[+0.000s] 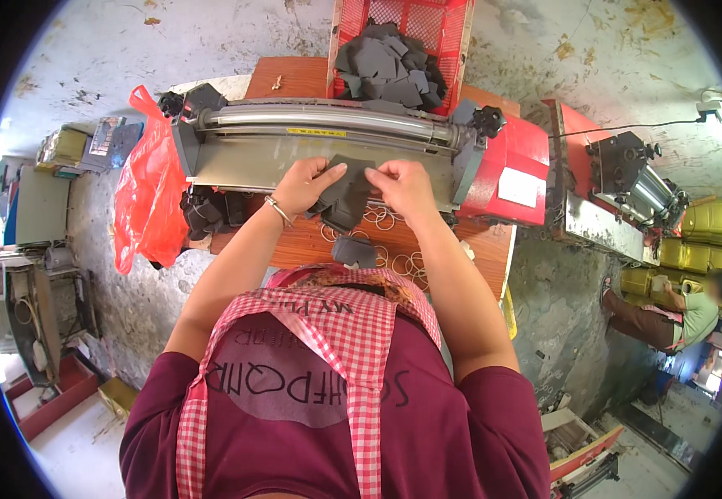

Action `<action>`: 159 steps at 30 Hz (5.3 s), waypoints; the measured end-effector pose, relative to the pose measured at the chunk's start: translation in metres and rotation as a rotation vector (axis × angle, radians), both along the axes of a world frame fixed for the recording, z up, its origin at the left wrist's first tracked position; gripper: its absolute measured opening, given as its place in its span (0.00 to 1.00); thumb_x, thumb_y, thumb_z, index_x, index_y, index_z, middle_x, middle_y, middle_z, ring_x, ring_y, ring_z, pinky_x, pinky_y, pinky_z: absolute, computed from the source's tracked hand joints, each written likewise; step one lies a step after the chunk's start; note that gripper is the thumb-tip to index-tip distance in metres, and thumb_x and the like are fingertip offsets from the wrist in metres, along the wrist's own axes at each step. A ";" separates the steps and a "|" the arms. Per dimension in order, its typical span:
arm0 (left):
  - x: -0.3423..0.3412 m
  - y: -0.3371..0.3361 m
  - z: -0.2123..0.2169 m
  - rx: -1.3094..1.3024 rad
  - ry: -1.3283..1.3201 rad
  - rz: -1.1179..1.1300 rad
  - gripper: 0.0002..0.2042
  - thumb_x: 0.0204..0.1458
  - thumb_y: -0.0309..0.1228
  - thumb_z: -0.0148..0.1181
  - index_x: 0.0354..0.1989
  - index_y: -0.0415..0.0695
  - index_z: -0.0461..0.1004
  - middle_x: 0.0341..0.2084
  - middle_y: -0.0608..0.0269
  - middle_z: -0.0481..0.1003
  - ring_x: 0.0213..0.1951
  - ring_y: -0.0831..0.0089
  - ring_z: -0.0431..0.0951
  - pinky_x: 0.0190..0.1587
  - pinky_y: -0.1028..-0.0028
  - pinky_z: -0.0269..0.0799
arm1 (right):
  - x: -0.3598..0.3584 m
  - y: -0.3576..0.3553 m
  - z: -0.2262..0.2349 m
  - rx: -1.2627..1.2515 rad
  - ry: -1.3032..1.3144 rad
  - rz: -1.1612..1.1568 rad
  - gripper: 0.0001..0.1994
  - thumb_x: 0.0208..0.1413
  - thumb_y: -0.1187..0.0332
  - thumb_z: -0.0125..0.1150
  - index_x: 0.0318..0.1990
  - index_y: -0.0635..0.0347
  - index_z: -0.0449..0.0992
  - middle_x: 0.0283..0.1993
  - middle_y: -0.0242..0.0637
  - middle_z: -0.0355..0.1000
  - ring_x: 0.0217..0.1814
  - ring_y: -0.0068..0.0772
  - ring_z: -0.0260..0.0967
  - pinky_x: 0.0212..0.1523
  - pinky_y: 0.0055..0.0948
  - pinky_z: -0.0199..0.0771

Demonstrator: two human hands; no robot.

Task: Applying adhesive or coating to small grey shoe component pieces using a roller machine.

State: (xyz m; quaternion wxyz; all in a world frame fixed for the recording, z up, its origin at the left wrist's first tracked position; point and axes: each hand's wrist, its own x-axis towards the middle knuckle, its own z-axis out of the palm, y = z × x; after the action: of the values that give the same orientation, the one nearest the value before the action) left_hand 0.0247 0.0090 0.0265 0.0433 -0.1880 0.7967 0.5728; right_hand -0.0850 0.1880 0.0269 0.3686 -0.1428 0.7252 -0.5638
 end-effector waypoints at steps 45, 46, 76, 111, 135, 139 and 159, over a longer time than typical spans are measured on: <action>-0.001 0.000 -0.007 0.382 0.074 0.055 0.11 0.53 0.27 0.58 0.43 0.34 0.72 0.25 0.61 0.77 0.23 0.83 0.73 0.18 0.81 0.66 | 0.011 -0.007 0.000 -0.010 0.114 0.032 0.12 0.50 0.63 0.65 0.33 0.63 0.78 0.27 0.33 0.73 0.23 0.19 0.64 0.27 0.21 0.65; -0.002 0.000 -0.008 0.295 0.084 0.052 0.11 0.53 0.27 0.58 0.43 0.34 0.72 0.25 0.61 0.77 0.23 0.83 0.73 0.20 0.81 0.67 | 0.009 -0.008 -0.006 -0.032 0.160 0.026 0.11 0.49 0.64 0.65 0.32 0.64 0.78 0.26 0.32 0.73 0.23 0.19 0.64 0.27 0.20 0.65; 0.002 -0.001 0.006 0.167 0.059 0.029 0.12 0.54 0.31 0.59 0.40 0.35 0.72 0.29 0.62 0.77 0.28 0.82 0.74 0.29 0.81 0.70 | 0.008 -0.003 -0.001 -0.068 0.299 0.147 0.13 0.50 0.61 0.65 0.34 0.63 0.77 0.27 0.37 0.75 0.26 0.20 0.70 0.25 0.24 0.67; -0.001 -0.001 -0.002 0.021 -0.047 -0.017 0.13 0.55 0.31 0.57 0.44 0.34 0.70 0.25 0.60 0.76 0.18 0.82 0.73 0.15 0.82 0.64 | -0.007 0.002 0.006 0.002 -0.126 0.093 0.09 0.56 0.65 0.60 0.33 0.64 0.73 0.22 0.33 0.71 0.16 0.18 0.62 0.12 0.17 0.57; -0.007 -0.007 -0.012 -0.005 0.001 -0.034 0.12 0.55 0.29 0.57 0.42 0.33 0.71 0.27 0.60 0.77 0.26 0.82 0.75 0.28 0.81 0.71 | -0.004 -0.006 0.005 0.043 -0.028 -0.001 0.11 0.52 0.65 0.64 0.33 0.63 0.74 0.27 0.36 0.72 0.17 0.16 0.61 0.14 0.15 0.52; -0.003 0.002 0.001 0.527 0.034 0.065 0.12 0.55 0.30 0.57 0.41 0.32 0.72 0.26 0.61 0.77 0.28 0.82 0.75 0.29 0.81 0.70 | -0.023 -0.003 -0.010 -0.192 -0.450 -0.508 0.12 0.53 0.65 0.62 0.33 0.67 0.75 0.27 0.39 0.73 0.17 0.19 0.63 0.15 0.17 0.57; -0.002 -0.005 -0.005 0.436 0.002 0.008 0.15 0.54 0.31 0.59 0.44 0.32 0.70 0.28 0.61 0.77 0.28 0.80 0.76 0.30 0.79 0.73 | -0.012 -0.004 0.010 -0.149 -0.474 -0.407 0.14 0.54 0.64 0.60 0.42 0.66 0.71 0.30 0.42 0.74 0.18 0.25 0.67 0.14 0.19 0.61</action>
State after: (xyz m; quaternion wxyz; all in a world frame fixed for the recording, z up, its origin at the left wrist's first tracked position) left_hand 0.0227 0.0037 0.0214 0.0798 -0.1770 0.6533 0.7318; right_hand -0.0967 0.1837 0.0371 0.3955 0.1138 0.5897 -0.6949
